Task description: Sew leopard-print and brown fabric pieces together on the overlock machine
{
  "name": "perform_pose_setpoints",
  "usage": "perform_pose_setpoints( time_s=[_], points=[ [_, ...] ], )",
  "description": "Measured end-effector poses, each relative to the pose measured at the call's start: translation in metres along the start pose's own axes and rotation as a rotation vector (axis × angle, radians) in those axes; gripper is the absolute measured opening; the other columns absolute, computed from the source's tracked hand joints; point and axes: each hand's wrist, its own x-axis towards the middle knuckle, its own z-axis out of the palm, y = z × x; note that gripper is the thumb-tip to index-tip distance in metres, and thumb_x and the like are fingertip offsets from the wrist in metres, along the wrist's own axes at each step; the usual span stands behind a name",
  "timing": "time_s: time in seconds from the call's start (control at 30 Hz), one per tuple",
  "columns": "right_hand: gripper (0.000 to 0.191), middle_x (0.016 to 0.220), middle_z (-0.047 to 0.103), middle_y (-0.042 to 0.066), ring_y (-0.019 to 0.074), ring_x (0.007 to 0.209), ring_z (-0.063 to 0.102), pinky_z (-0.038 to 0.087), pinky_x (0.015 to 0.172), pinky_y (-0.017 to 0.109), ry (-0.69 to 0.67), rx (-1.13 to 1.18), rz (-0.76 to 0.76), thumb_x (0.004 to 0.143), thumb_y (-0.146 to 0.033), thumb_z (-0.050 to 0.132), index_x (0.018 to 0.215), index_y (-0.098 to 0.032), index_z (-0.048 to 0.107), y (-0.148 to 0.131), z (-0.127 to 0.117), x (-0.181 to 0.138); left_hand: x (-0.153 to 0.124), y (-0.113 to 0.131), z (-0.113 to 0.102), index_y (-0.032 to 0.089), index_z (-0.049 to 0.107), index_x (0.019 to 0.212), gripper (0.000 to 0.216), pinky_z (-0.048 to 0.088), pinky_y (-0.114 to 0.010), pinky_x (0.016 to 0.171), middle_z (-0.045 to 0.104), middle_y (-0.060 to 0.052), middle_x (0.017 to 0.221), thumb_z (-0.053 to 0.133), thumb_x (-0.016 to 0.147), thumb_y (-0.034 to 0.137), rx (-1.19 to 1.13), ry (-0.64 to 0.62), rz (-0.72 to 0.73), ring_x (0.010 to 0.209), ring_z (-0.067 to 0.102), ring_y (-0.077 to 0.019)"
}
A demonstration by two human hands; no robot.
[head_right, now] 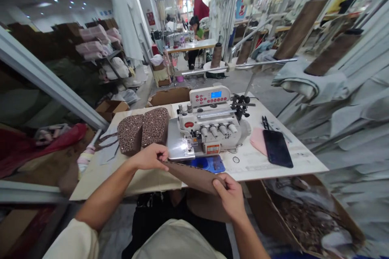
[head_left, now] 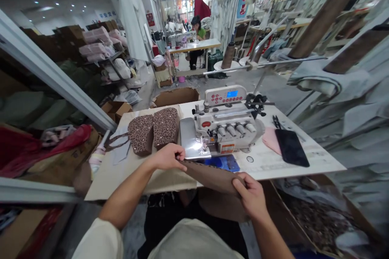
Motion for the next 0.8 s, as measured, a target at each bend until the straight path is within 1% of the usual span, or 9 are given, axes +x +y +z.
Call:
perform_pose_setpoints(
  time_s=[0.1, 0.17, 0.27, 0.33, 0.4, 0.47, 0.53, 0.67, 0.8],
  points=[
    [0.048, 0.057, 0.053, -0.003, 0.0126, 0.054, 0.044, 0.038, 0.052, 0.024, -0.079, 0.092, 0.120, 0.070, -0.061, 0.084, 0.064, -0.020, 0.060, 0.009, 0.020, -0.013, 0.005, -0.004, -0.006, 0.018, 0.050, 0.067, 0.041, 0.044, -0.025, 0.070, 0.062, 0.003, 0.075, 0.087, 0.066, 0.036, -0.139, 0.055, 0.003, 0.073, 0.056, -0.0133],
    [0.051, 0.055, 0.052, -0.004, 0.0113, 0.051, 0.042, 0.036, 0.050, 0.023, -0.162, 0.182, 0.190, 0.064, -0.061, 0.089, 0.064, -0.020, 0.059, 0.013, 0.039, -0.025, 0.013, -0.004, -0.010, 0.018, 0.054, 0.071, 0.031, 0.047, -0.027, 0.073, 0.065, 0.001, 0.077, 0.081, 0.071, 0.032, -0.149, 0.118, -0.020, 0.076, 0.060, -0.0152],
    [0.050, 0.063, 0.061, -0.002, 0.0128, 0.056, 0.050, 0.043, 0.054, 0.024, -0.293, 0.317, 0.237, 0.061, -0.060, 0.092, 0.076, -0.020, 0.067, 0.016, 0.071, -0.040, 0.029, -0.001, -0.009, 0.019, 0.066, 0.084, 0.013, 0.048, -0.031, 0.082, 0.069, -0.001, 0.085, 0.076, 0.076, 0.021, 0.098, 0.240, -0.029, 0.084, 0.064, -0.0188],
    [0.053, 0.071, 0.066, 0.001, 0.0143, 0.059, 0.054, 0.047, 0.054, 0.025, -0.372, 0.378, 0.256, 0.063, -0.061, 0.091, 0.089, -0.019, 0.072, 0.019, 0.089, -0.046, 0.037, 0.002, -0.002, 0.020, 0.071, 0.098, 0.023, 0.048, -0.036, 0.092, 0.071, -0.004, 0.099, 0.078, 0.076, 0.018, 0.310, 0.344, -0.022, 0.098, 0.065, -0.0231],
    [0.054, 0.068, 0.066, 0.001, 0.0136, 0.054, 0.053, 0.046, 0.049, 0.025, -0.430, 0.409, 0.278, 0.068, -0.064, 0.087, 0.092, -0.018, 0.073, 0.024, 0.102, -0.050, 0.039, 0.004, 0.011, 0.021, 0.072, 0.108, 0.032, 0.047, -0.041, 0.096, 0.068, -0.007, 0.109, 0.081, 0.077, 0.021, 0.480, 0.486, -0.034, 0.106, 0.062, -0.0269],
    [0.052, 0.062, 0.062, -0.001, 0.0118, 0.048, 0.050, 0.043, 0.044, 0.024, -0.461, 0.421, 0.294, 0.072, -0.066, 0.084, 0.089, -0.018, 0.072, 0.030, 0.109, -0.051, 0.036, 0.005, 0.030, 0.021, 0.074, 0.106, 0.023, 0.048, -0.043, 0.094, 0.065, -0.008, 0.107, 0.077, 0.083, 0.024, 0.601, 0.581, -0.040, 0.104, 0.060, -0.0274],
    [0.052, 0.059, 0.060, -0.002, 0.0106, 0.045, 0.048, 0.043, 0.043, 0.023, -0.468, 0.418, 0.304, 0.073, -0.066, 0.083, 0.086, -0.017, 0.071, 0.037, 0.110, -0.053, 0.028, 0.006, 0.051, 0.022, 0.075, 0.102, 0.013, 0.048, -0.041, 0.089, 0.064, -0.008, 0.103, 0.067, 0.092, 0.022, 0.673, 0.603, -0.016, 0.099, 0.058, -0.0259],
    [0.049, 0.057, 0.055, -0.003, 0.0093, 0.047, 0.046, 0.041, 0.045, 0.022, -0.492, 0.385, 0.303, 0.074, -0.062, 0.084, 0.072, -0.016, 0.067, 0.045, 0.104, -0.058, 0.010, 0.005, 0.091, 0.025, 0.069, 0.125, 0.035, 0.048, -0.044, 0.091, 0.063, -0.011, 0.117, 0.051, 0.097, 0.013, 0.730, 0.645, 0.125, 0.109, 0.054, -0.0273],
    [0.050, 0.055, 0.055, -0.003, 0.0097, 0.047, 0.046, 0.041, 0.048, 0.023, -0.534, 0.380, 0.339, 0.076, -0.062, 0.083, 0.066, -0.016, 0.066, 0.050, 0.096, -0.064, 0.002, -0.002, 0.112, 0.025, 0.062, 0.137, 0.046, 0.045, -0.051, 0.103, 0.060, -0.013, 0.132, 0.049, 0.095, 0.009, 0.733, 0.570, 0.348, 0.124, 0.050, -0.0296]
  ],
)
